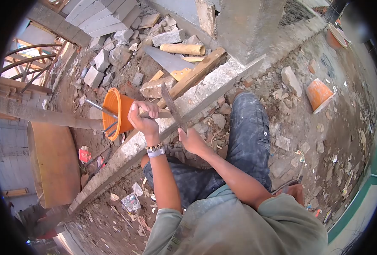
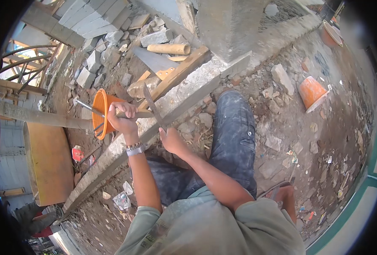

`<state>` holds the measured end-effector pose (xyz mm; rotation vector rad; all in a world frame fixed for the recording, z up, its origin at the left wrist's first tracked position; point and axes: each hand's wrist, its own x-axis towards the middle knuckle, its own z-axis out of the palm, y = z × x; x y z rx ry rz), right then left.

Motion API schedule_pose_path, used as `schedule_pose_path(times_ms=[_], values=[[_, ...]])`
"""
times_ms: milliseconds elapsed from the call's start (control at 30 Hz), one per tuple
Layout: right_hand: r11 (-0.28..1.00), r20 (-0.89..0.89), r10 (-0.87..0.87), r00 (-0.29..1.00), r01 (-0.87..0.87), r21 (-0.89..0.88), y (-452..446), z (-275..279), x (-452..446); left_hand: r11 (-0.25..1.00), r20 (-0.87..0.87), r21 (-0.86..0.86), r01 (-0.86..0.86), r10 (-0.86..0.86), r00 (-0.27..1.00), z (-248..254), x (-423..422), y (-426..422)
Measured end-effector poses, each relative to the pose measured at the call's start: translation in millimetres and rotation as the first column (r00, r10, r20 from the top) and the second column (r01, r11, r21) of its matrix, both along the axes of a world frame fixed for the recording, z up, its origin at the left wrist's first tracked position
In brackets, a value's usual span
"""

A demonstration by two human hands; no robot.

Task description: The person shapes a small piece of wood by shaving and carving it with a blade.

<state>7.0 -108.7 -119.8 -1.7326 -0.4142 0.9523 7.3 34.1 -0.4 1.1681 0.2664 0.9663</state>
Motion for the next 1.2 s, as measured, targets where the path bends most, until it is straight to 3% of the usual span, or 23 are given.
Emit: schedule_pose_path(times_ms=[67,100,200,300,400,433,533,600,667,733,767,867,900,1000,1033,1133,1200], values=[[0.997,-0.415,0.052,0.908,-0.07,-0.026,-18.3,51.6,21.2,1.0,0.029,-0.014,-0.011,0.012,1.0,3.7,-4.5,-4.2],[0.99,-0.63,0.101,0.77,-0.015,0.141,-20.9,48.9,28.3,1.0,0.024,-0.013,-0.003,0.004,1.0,2.0,-4.8,-3.1],[0.978,-0.749,0.052,0.66,0.118,0.171,-28.7,54.7,38.0,0.999,0.014,0.029,0.014,-0.015,1.0,-3.0,-4.7,0.6],[0.934,-0.343,-0.123,0.931,0.225,0.277,-33.0,99.6,36.7,1.0,0.019,0.031,0.002,-0.002,1.0,-0.2,-5.3,-3.0],[0.714,-0.141,-0.352,0.925,0.363,0.598,-20.4,125.9,35.4,0.999,-0.045,0.023,0.024,-0.023,0.999,1.9,-5.5,-3.5],[0.669,-0.1,-0.452,0.886,0.411,0.619,-15.9,126.6,32.4,0.999,-0.034,0.004,0.032,-0.032,0.999,-1.4,-5.3,-0.7],[0.721,0.174,-0.568,0.805,0.384,0.577,-4.0,80.4,9.1,0.998,-0.031,0.038,0.044,-0.043,0.999,-1.4,-5.2,1.1],[0.929,0.309,-0.313,0.898,0.222,0.297,-2.8,18.5,-11.6,0.999,-0.033,0.041,0.034,-0.033,0.999,-1.2,-5.5,-0.4],[1.0,0.295,-0.003,0.955,0.01,-0.023,-7.8,-4.2,-16.1,0.999,-0.027,0.045,0.031,-0.03,0.999,1.5,-1.7,-0.2],[0.999,-0.076,0.025,0.997,-0.028,-0.031,-9.7,27.7,-1.4,0.999,-0.032,0.035,0.016,-0.015,0.999,1.5,-3.4,-2.1],[0.998,-0.271,0.047,0.961,-0.059,-0.036,-13.9,39.0,-0.7,1.0,-0.022,0.018,0.011,-0.01,1.0,0.0,-8.0,-4.4],[0.984,-0.662,0.065,0.747,0.063,0.168,-18.0,35.6,14.6,1.0,0.017,0.021,0.018,-0.018,1.0,2.3,-1.1,-1.7],[0.986,-0.633,0.011,0.774,0.096,0.134,-21.1,52.7,18.0,0.999,0.0,0.041,0.023,-0.023,1.0,2.0,-2.4,-1.5],[0.959,-0.121,-0.08,0.989,0.11,0.262,-31.4,109.6,30.4,0.996,-0.025,0.084,0.018,-0.016,1.0,3.1,-4.8,-3.3],[0.908,-0.052,-0.124,0.991,0.134,0.398,-29.1,114.0,31.4,0.996,-0.026,0.091,0.003,-0.001,1.0,3.4,-6.2,-5.5],[0.797,0.046,-0.318,0.947,0.241,0.553,-21.3,130.3,25.9,0.998,-0.038,0.057,0.01,-0.008,0.999,5.0,-6.5,-6.0],[0.825,0.183,-0.4,0.898,0.265,0.499,-9.4,98.4,8.4,0.999,-0.041,0.046,0.015,-0.013,0.999,6.1,-6.0,-4.7]])
